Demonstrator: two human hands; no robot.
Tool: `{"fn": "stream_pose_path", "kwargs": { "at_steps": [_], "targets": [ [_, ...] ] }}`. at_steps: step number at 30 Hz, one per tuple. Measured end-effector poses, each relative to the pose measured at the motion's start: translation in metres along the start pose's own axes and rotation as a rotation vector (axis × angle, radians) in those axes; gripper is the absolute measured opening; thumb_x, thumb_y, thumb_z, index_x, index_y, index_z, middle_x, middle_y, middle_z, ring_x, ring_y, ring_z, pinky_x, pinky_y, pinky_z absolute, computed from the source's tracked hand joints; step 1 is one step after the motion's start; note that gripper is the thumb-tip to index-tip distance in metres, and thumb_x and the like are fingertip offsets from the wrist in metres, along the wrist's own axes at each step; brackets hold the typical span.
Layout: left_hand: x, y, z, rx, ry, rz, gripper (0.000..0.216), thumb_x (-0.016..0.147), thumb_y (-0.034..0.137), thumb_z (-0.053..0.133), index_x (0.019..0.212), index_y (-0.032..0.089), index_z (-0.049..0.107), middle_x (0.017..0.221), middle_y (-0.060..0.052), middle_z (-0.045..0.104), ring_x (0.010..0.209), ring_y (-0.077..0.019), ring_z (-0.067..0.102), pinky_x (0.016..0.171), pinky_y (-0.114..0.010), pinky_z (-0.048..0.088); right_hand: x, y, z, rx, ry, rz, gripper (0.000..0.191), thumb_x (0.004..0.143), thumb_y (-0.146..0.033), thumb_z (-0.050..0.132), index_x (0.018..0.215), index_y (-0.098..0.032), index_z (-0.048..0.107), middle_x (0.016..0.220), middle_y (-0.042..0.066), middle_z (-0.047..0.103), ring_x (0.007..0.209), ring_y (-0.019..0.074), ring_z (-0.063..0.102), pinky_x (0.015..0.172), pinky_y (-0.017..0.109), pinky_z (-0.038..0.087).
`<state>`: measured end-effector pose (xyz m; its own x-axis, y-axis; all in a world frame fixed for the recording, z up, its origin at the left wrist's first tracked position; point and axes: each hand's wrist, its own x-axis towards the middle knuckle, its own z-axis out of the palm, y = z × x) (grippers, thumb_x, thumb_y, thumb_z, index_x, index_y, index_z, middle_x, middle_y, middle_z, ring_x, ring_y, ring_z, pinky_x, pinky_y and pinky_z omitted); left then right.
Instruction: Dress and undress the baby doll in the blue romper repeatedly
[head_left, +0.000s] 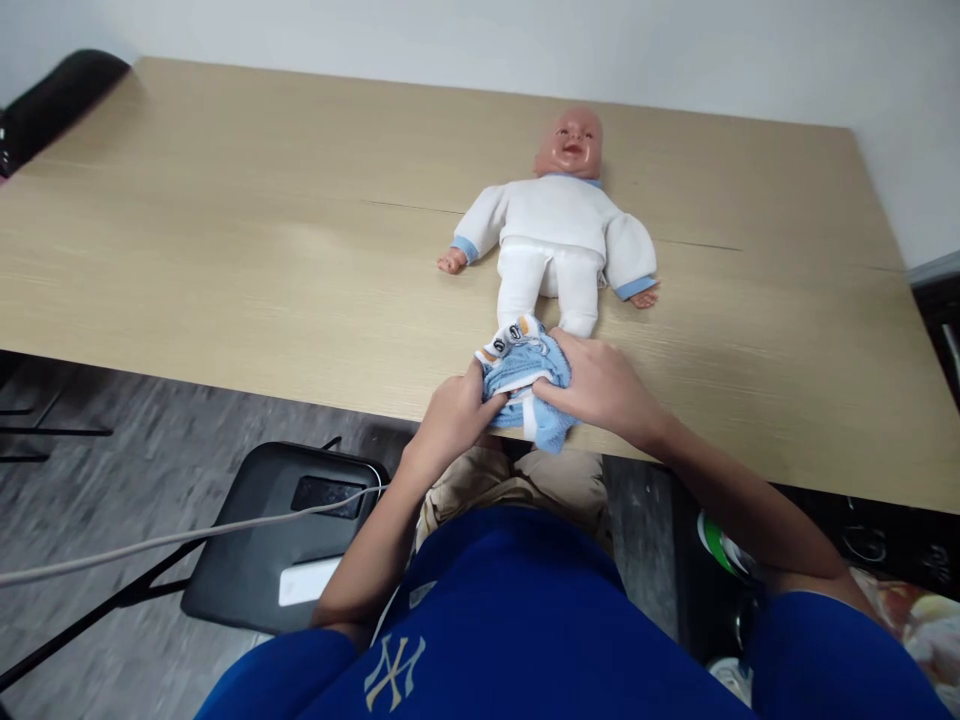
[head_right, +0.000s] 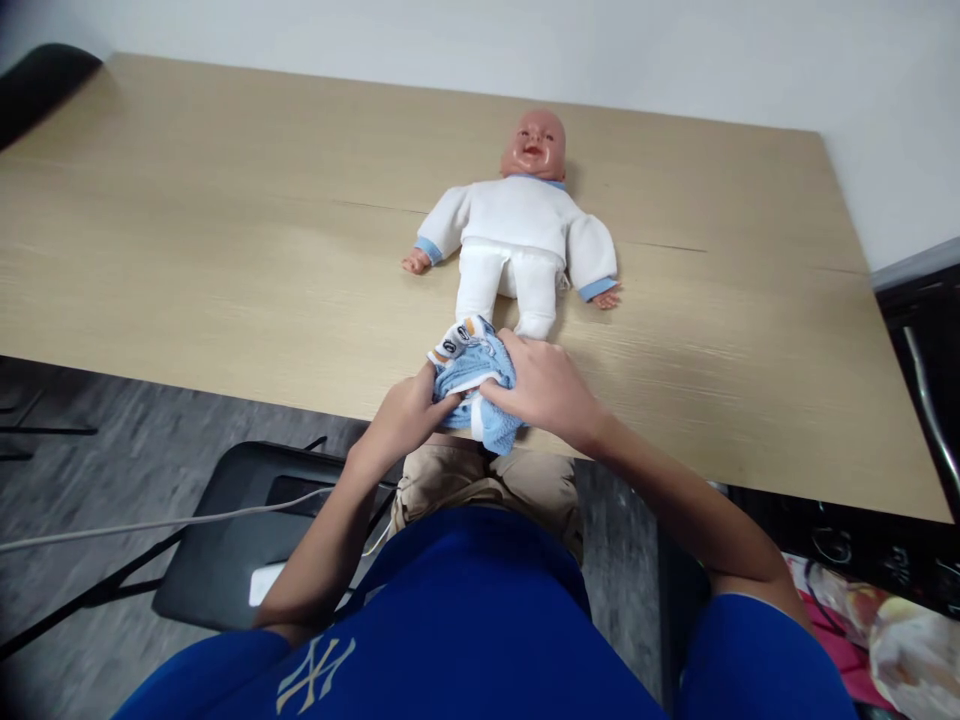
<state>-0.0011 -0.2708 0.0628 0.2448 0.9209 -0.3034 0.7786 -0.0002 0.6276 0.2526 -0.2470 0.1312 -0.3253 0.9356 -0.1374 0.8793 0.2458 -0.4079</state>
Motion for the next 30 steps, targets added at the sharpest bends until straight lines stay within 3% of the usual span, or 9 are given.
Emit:
{"fn": "stream_pose_path", "kwargs": {
  "at_steps": [5, 8, 11, 15, 22, 26, 30],
  "targets": [
    [0.01, -0.006, 0.011, -0.014, 0.087, 0.121, 0.026, 0.109, 0.039, 0.075, 0.123, 0.022, 0.06, 0.128, -0.024, 0.079, 0.13, -0.0483, 0.077, 0.114, -0.067, 0.064, -0.001, 0.009, 0.009, -0.015, 0.01, -0.016, 0.064, 0.105, -0.045, 0.072, 0.162, -0.017, 0.067, 0.149, 0.022, 0.087, 0.123, 0.0453, 0.085, 0.09, 0.047, 0.057],
    [0.016, -0.013, 0.021, -0.108, 0.138, 0.215, 0.023, 0.107, 0.033, 0.076, 0.116, 0.025, 0.057, 0.131, -0.021, 0.077, 0.135, -0.0451, 0.072, 0.12, -0.068, 0.063, -0.002, 0.014, 0.015, 0.011, -0.003, -0.068, 0.072, 0.106, -0.043, 0.071, 0.172, -0.017, 0.062, 0.158, 0.023, 0.084, 0.133, 0.0481, 0.083, 0.098, 0.05, 0.062],
    [0.019, -0.019, 0.031, -0.242, 0.164, 0.29, 0.028, 0.108, 0.034, 0.075, 0.129, 0.022, 0.061, 0.139, -0.022, 0.076, 0.139, -0.0442, 0.072, 0.124, -0.069, 0.062, 0.0, 0.019, 0.019, 0.047, -0.022, -0.12, 0.059, 0.105, -0.04, 0.071, 0.159, -0.017, 0.07, 0.149, 0.023, 0.086, 0.132, 0.0468, 0.083, 0.103, 0.051, 0.064],
    [0.021, -0.024, 0.041, -0.461, 0.244, 0.339, 0.052, 0.111, 0.03, 0.071, 0.159, 0.019, 0.056, 0.158, -0.024, 0.075, 0.151, -0.0416, 0.073, 0.132, -0.066, 0.06, 0.002, 0.025, 0.021, 0.117, 0.025, -0.153, 0.039, 0.099, -0.038, 0.078, 0.134, -0.021, 0.075, 0.136, 0.019, 0.089, 0.125, 0.0419, 0.084, 0.101, 0.047, 0.063],
    [0.049, -0.029, 0.033, -0.512, 0.491, 0.521, 0.024, 0.119, 0.036, 0.072, 0.141, 0.026, 0.069, 0.134, -0.012, 0.08, 0.123, -0.03, 0.077, 0.113, -0.051, 0.066, 0.02, 0.035, 0.015, 0.299, 0.131, -0.2, 0.021, 0.089, -0.033, 0.084, 0.106, -0.026, 0.073, 0.105, 0.007, 0.088, 0.093, 0.0295, 0.079, 0.084, 0.039, 0.056],
    [0.071, -0.031, 0.016, -0.588, 0.414, 0.593, 0.04, 0.121, 0.051, 0.076, 0.153, 0.027, 0.074, 0.153, -0.015, 0.083, 0.143, -0.0333, 0.079, 0.132, -0.057, 0.063, 0.038, 0.046, 0.008, 0.335, 0.164, -0.289, 0.021, 0.086, -0.035, 0.085, 0.092, -0.027, 0.067, 0.09, 0.002, 0.079, 0.083, 0.0251, 0.071, 0.08, 0.039, 0.052],
    [0.081, -0.031, -0.001, -0.668, 0.287, 0.58, 0.051, 0.119, 0.063, 0.081, 0.153, 0.024, 0.081, 0.169, -0.017, 0.082, 0.158, -0.0362, 0.078, 0.144, -0.06, 0.057, 0.052, 0.059, 0.0, 0.374, 0.151, -0.377, 0.02, 0.088, -0.038, 0.085, 0.091, -0.027, 0.069, 0.09, 0.002, 0.079, 0.085, 0.0256, 0.073, 0.083, 0.04, 0.057]
  ]
}}
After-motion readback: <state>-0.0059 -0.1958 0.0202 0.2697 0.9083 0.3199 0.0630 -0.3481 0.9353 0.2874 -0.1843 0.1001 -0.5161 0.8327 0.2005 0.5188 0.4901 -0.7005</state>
